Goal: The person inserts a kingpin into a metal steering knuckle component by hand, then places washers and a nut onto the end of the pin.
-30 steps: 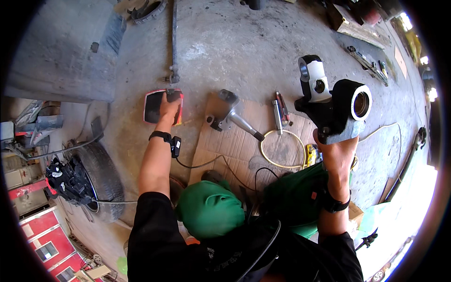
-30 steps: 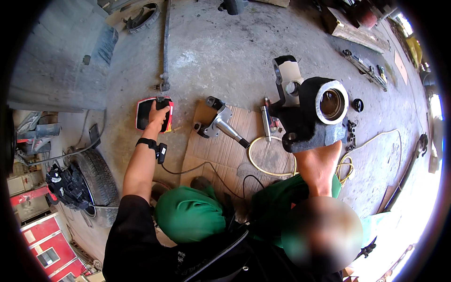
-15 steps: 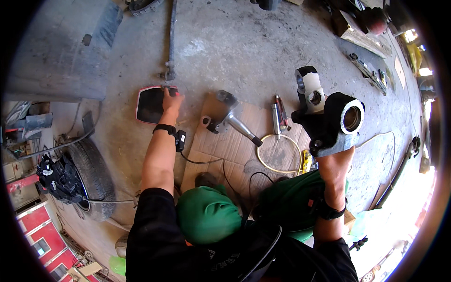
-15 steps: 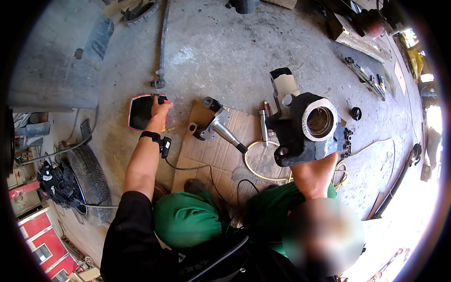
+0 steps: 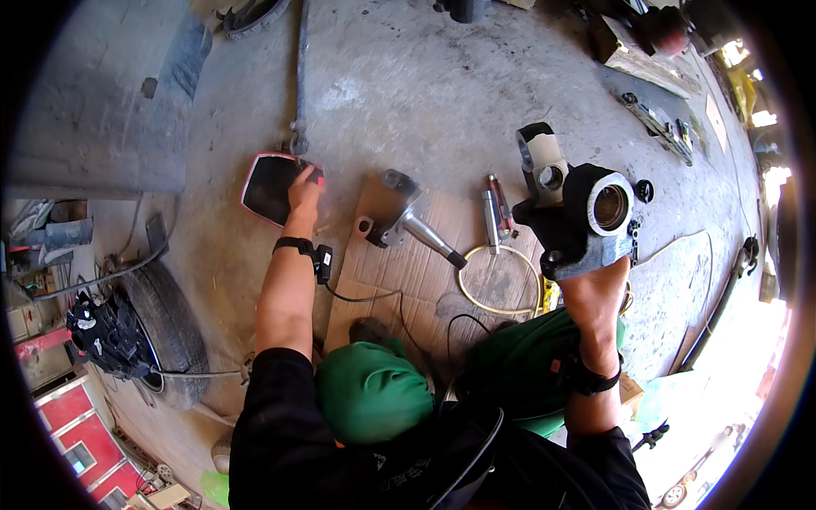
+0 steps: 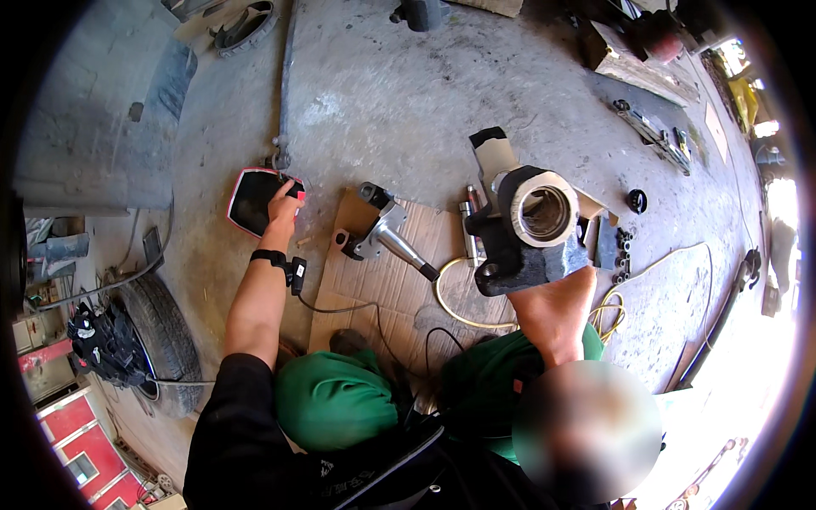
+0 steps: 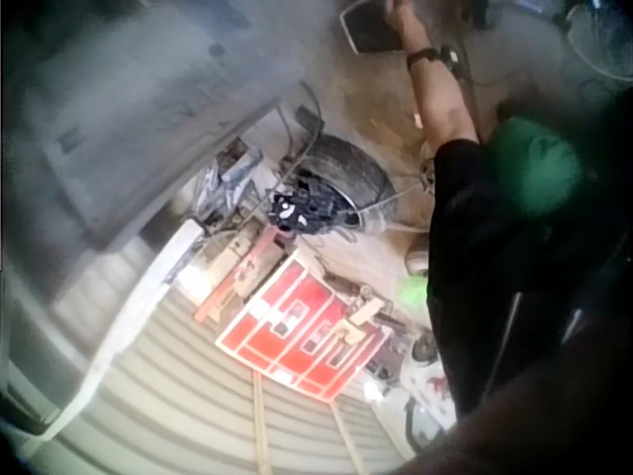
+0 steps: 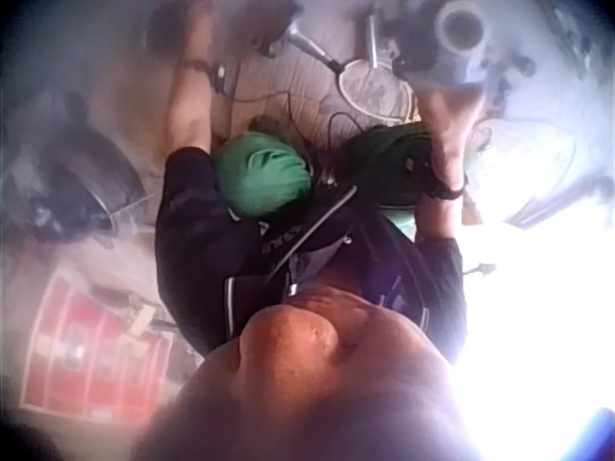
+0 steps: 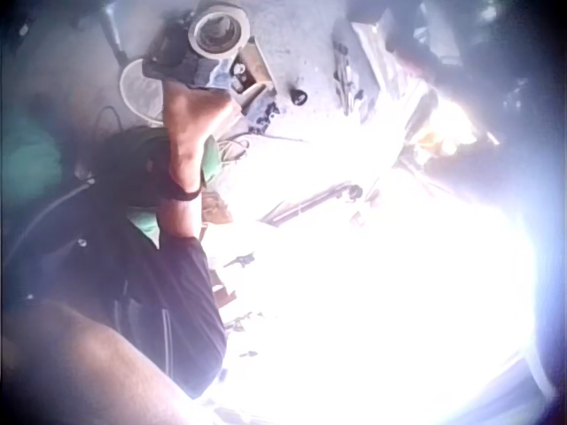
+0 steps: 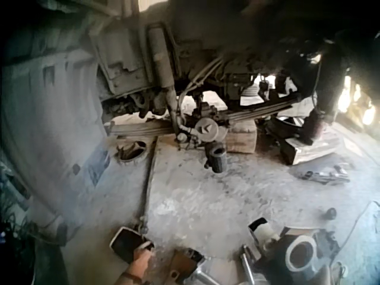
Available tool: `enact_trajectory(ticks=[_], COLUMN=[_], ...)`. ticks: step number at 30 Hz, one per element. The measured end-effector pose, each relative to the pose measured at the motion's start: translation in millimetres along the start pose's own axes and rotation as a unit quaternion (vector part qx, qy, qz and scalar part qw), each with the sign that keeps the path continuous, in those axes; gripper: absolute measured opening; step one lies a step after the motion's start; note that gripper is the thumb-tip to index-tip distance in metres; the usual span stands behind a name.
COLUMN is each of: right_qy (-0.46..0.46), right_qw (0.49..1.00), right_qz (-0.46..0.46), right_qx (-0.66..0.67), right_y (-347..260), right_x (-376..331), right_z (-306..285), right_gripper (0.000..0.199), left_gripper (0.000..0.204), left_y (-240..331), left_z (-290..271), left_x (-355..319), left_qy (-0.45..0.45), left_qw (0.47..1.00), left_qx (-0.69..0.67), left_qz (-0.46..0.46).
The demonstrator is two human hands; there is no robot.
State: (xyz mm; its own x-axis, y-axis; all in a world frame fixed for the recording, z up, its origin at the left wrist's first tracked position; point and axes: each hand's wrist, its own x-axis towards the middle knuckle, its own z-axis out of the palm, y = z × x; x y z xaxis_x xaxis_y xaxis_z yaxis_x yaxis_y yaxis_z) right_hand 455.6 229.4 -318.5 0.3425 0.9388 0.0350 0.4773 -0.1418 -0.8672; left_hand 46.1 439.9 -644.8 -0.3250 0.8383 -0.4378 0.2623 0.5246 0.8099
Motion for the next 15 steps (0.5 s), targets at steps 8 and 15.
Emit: enact_trajectory(ticks=[8,15], right_qy=[0.003,0.058], right_qw=[0.999,0.989], right_qz=[0.021,0.097], right_qx=[0.049,-0.100], right_y=[-3,25], right_x=[1,3], right_z=[2,5], right_gripper=[0.033,0.031], left_gripper=[0.053,0.042], left_y=[65,284], left_z=[-24,-17], left_x=[-38,-291], left_qy=[-0.182,-0.254], left_qw=[0.965,0.796], left_qx=[-0.189,0.056], left_qz=[0.004,0.547])
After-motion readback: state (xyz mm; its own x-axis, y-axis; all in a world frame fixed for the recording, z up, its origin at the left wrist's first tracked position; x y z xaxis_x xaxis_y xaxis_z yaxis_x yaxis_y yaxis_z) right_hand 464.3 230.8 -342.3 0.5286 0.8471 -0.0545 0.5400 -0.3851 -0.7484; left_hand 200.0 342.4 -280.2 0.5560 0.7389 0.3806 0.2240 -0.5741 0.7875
